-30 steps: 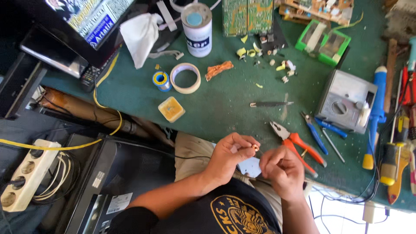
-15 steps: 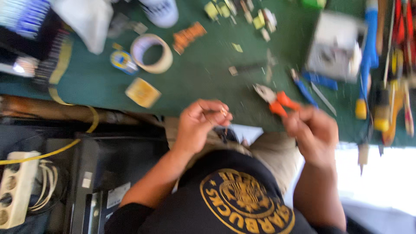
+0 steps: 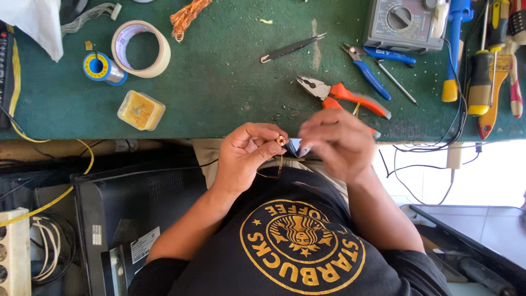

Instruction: The person holds a small electronic component and a wire, manipulating them with both hands. They appear to be twisting or connecting the wire to the component while seated at a cluttered workbench.

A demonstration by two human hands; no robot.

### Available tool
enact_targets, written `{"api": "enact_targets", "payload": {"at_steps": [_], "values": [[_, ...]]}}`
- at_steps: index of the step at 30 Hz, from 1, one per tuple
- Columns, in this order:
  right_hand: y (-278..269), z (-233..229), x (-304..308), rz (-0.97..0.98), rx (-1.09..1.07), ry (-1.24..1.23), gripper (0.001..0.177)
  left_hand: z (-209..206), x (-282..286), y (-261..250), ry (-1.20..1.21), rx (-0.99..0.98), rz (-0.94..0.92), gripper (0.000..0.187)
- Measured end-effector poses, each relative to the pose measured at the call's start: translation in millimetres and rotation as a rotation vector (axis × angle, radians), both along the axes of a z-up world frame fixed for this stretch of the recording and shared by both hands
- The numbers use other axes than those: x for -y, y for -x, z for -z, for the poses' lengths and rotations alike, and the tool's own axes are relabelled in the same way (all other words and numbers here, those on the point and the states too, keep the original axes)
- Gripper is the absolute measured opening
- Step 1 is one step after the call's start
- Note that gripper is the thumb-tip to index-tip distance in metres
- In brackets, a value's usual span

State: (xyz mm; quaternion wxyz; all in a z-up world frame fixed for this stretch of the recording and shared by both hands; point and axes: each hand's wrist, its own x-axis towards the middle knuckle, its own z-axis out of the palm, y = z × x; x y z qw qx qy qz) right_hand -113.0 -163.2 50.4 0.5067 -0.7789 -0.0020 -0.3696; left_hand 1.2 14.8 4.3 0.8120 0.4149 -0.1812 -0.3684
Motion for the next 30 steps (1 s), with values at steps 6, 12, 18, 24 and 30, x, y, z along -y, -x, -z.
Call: {"api": "enact_targets", "payload": {"at_steps": [6,12,18,24,30], "values": [[-0.4,-15.7,-1.5,-0.078,-0.035,-0.083,0.008,-7.3,1.5,-1.0,-0.016,0.058,0.019,0.019],[3.5,-15.6,2.8,-0.076,-0.093,0.061,0.007,-8.9,0.2,-0.1,-0.028,0.051,0.03,0.02],[-2.3,-29.1,-1.3,-0.13,-0.084,0.1,0.011,-15.4,-1.4,3.7,-0.05,0.086,0.053,0.02],[-7.0,-25.7,0.9,-0.169,-0.103,0.159,0.009,-7.3,-4.1,7.3,-0.045,0.053,0.058,0.022],[-9.9,-25.3,-4.8,-0.088,-0.139,-0.093,0.031,4.8,1.7,3.5,0.012,0.005,-0.029,0.018]]}}
